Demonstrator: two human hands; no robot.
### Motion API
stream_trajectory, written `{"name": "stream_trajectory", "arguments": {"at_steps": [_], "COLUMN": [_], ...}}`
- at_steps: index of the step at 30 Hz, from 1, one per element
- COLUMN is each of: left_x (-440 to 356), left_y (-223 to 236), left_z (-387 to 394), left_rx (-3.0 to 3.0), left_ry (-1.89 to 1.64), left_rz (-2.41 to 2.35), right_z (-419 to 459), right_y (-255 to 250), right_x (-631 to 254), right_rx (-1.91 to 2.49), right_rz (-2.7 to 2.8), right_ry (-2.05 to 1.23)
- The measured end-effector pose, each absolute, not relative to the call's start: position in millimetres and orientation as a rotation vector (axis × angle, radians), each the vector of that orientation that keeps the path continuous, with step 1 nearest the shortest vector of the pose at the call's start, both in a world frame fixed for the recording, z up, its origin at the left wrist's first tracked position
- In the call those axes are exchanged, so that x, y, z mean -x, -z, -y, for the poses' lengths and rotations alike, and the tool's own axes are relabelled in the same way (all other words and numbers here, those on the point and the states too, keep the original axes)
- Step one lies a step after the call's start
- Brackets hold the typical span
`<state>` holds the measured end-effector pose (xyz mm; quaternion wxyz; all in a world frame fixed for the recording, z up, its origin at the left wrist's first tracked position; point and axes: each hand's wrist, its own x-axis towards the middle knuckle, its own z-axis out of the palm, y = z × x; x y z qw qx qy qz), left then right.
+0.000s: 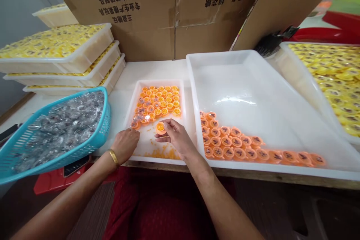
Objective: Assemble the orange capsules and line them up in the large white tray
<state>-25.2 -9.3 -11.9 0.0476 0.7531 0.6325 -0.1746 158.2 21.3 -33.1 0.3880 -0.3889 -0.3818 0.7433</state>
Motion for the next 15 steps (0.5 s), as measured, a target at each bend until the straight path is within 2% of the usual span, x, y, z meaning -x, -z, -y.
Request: {"name": "stream_trajectory", "arguments": {"at_steps": [7, 15], "left_x": [35.7, 52.2], "left_y": [12.2, -14.6], "left_z": [9.0, -0.5], "left_rx": [-2.273, -2.548], "left_ry": [0.593, 0.562], "left_rz": [-1.815, -1.726], "right_z": [-21.4, -21.5], "right_y": [33.4, 36.2], "right_x": [-159.2, -157.9], "right_rx": [0.956, 1.007], "right_rz": [0.937, 0.996], "right_ry": [-1.867, -1.881]}}
